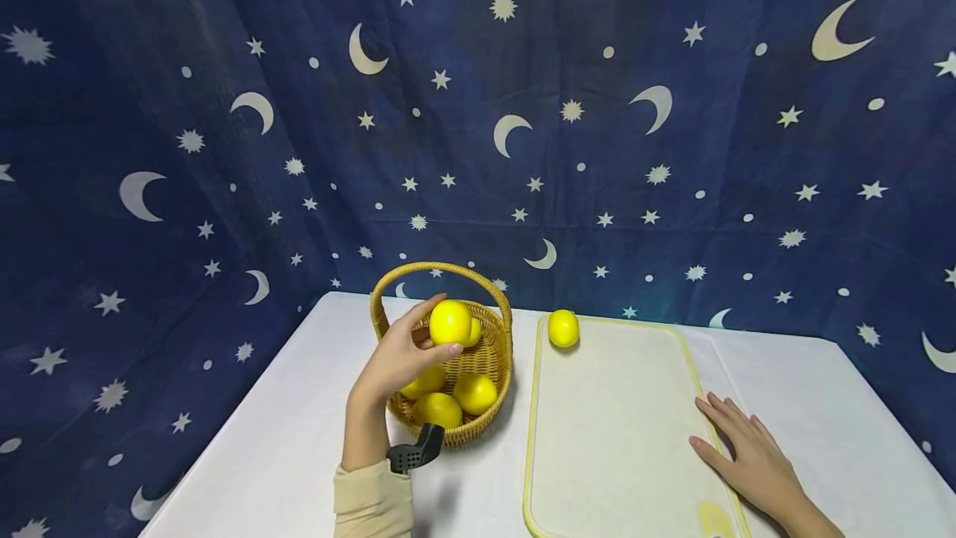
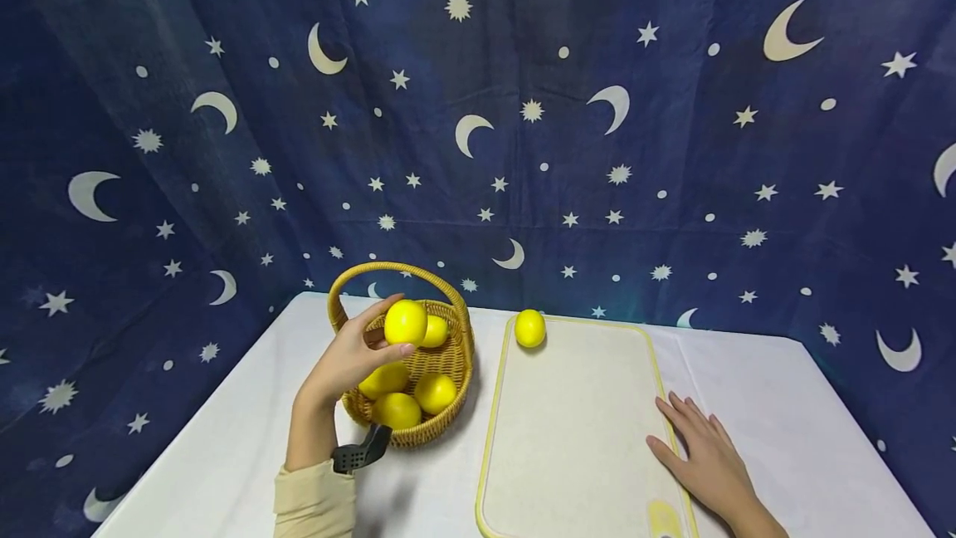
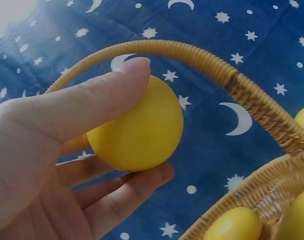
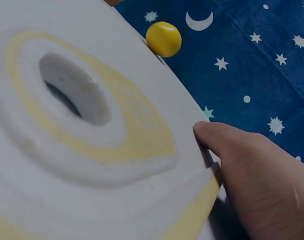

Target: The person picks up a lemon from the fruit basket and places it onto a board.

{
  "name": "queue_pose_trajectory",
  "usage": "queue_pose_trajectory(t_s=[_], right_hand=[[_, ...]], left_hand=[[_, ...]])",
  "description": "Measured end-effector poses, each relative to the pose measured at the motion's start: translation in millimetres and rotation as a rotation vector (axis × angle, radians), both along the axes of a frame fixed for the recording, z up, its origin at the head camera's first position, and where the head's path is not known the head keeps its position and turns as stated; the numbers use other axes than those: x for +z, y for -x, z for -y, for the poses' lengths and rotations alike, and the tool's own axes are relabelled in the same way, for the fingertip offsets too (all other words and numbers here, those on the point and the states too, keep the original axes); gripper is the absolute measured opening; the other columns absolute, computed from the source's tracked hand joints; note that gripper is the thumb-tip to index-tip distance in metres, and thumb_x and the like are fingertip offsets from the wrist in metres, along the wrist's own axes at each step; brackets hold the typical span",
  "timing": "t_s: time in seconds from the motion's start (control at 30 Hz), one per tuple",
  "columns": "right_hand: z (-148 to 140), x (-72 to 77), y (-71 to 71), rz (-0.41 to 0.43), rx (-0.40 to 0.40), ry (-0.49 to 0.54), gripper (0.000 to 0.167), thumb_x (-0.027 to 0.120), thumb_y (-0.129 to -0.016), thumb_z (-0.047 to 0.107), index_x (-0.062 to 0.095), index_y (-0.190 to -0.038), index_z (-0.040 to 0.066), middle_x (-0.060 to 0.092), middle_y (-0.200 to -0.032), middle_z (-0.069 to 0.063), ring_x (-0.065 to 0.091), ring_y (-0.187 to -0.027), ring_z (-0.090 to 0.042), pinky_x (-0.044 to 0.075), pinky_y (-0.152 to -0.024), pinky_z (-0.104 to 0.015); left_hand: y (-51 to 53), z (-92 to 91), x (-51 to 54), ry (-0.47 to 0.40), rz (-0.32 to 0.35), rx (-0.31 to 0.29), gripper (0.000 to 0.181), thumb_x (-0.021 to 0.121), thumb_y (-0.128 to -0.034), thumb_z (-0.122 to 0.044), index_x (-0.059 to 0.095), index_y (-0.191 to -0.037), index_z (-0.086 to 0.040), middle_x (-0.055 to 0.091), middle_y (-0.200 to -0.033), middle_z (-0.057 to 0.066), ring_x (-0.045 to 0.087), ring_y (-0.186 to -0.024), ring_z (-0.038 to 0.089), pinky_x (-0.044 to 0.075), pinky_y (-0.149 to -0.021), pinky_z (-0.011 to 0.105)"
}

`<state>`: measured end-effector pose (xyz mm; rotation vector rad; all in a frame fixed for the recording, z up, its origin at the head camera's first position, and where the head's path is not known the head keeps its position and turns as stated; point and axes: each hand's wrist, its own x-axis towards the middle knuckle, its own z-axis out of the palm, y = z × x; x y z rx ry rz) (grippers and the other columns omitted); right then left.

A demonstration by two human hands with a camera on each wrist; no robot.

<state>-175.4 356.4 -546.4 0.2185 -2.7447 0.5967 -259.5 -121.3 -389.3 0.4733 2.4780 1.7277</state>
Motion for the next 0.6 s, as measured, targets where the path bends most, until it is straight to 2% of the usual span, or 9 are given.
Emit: queue_pose_trajectory(t_s=[0.17,0.23,0.3,0.47,0.6], right_hand=[[0,0.0,3.0,0.005,-0.003,-0.007,0.063,0.06,-0.089,0.042,0.044,-0.141,0.009,0.041,-0.142,-0.026,0.019,-0.144,-0.037,-0.012,-0.119,-0.041],[1,0.7,5.2,0.014,-0.003,-0.007,0.064,0.06,-0.09,0.043,0.043,-0.141,0.009,0.041,-0.143,-0.026,0.021,-0.143,-0.04,-0.012,-0.119,-0.042],[1,1.6,6.5,0.028,-0.002,-0.004,0.064,0.059,-0.09,0.044,0.043,-0.142,0.009,0.04,-0.143,-0.026,0.022,-0.141,-0.042,-0.011,-0.119,-0.044],[1,1.9,3.9,0.061,-0.006,0.008,0.065,0.059,-0.09,0.044,0.043,-0.141,0.007,0.039,-0.143,-0.028,0.024,-0.139,-0.047,-0.013,-0.118,-0.048],[1,0.9,0.9,0.078,-0.012,0.01,0.065,0.058,-0.09,0.045,0.043,-0.14,0.006,0.038,-0.144,-0.029,0.025,-0.137,-0.049,-0.014,-0.117,-0.05]], left_hand=[[-2.4,9.8,4.1,-0.003,-0.04,-0.031,0.078,0.078,-0.0782,-0.029,0.036,-0.144,-0.03,0.045,-0.141,0.004,0.058,-0.119,0.026,0.054,-0.09,0.034],[-6.5,11.2,10.0,-0.002,-0.061,-0.079,0.078,0.078,-0.0778,-0.028,0.037,-0.144,-0.03,0.047,-0.14,0.003,0.059,-0.118,0.026,0.054,-0.09,0.033],[-11.1,8.0,16.2,-0.009,-0.085,-0.158,0.077,0.078,-0.0787,-0.025,0.037,-0.144,-0.028,0.047,-0.139,0.002,0.06,-0.115,0.025,0.054,-0.09,0.032],[-23.6,-20.2,28.7,0.018,-0.138,-0.379,0.077,0.078,-0.0779,-0.017,0.039,-0.144,-0.023,0.047,-0.138,-0.003,0.061,-0.109,0.019,0.051,-0.094,0.03],[-29.9,-56.6,31.0,0.035,-0.157,-0.481,0.081,0.081,-0.0744,-0.015,0.039,-0.143,-0.022,0.047,-0.137,-0.006,0.058,-0.113,0.013,0.049,-0.096,0.026]])
